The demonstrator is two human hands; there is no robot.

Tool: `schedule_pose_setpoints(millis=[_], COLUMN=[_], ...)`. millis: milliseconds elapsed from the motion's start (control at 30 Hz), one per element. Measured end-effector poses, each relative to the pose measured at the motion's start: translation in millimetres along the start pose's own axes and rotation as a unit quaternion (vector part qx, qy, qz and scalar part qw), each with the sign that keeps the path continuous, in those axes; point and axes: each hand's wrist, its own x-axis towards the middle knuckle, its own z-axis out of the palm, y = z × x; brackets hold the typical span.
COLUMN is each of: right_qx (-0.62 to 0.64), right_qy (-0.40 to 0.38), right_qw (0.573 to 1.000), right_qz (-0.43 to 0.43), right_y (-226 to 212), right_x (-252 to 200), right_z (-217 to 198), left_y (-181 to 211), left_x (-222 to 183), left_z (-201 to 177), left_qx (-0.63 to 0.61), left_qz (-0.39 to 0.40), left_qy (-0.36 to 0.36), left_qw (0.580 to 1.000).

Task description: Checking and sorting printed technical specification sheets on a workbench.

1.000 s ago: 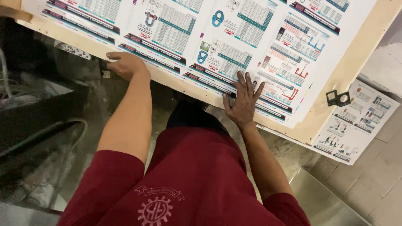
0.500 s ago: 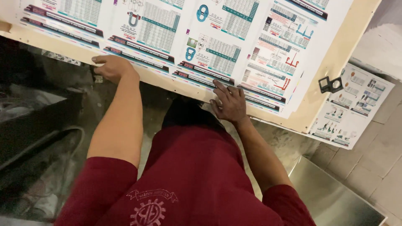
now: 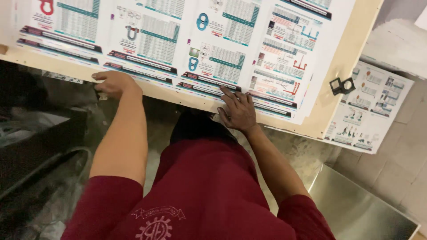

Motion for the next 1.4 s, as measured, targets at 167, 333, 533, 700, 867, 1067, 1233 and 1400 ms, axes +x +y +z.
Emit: schedule_pose_setpoints(millis=[167,333,533,700,867,1067,1233,1400], right_qx=[0.01,0.021,0.018,0.027,0.044,0.03,0.033,0.044], right_qy=[0.018,0.004,0.013,0.003,0.018,0.023,0.019,0.024], right_qw=[1.0,1.0,1.0,0.999,0.998,0.999,0.998,0.998], right_qz=[-0.001,0.012,0.012,0.043,0.041,0.037,0.04,0.038], right_y=[-0.3,-3.1,-5.8,-4.7,-3.4,-2.0,-2.1,-3.3], right_x=[-0.8,2.3,5.2,3.8,4.2,4.8,3.0,4.3], right_z=[5.3,4.2,3.7,5.0,5.3,6.2,6.6,4.9], left_y=[2.4,5.0,13.1,-1.0,16.2,14.7,20.4,20.3], left_x=[-6.9,-16.8,-27.8,-15.6,-33.2,-31.6,-36.9,-34.2], left_z=[-4.7,-7.3,-14.3,2.5,-20.0,-17.8,-26.4,-22.8], left_qx=[-0.046,-0.041,-0.057,-0.047,-0.045,-0.04,-0.029,-0.021], left_qz=[0.005,0.033,-0.003,0.024,-0.003,0.01,-0.018,-0.026], left_qy=[-0.005,0.022,-0.004,0.032,-0.013,-0.013,-0.051,-0.042], left_qw=[0.999,0.998,0.998,0.998,0.999,0.999,0.998,0.999])
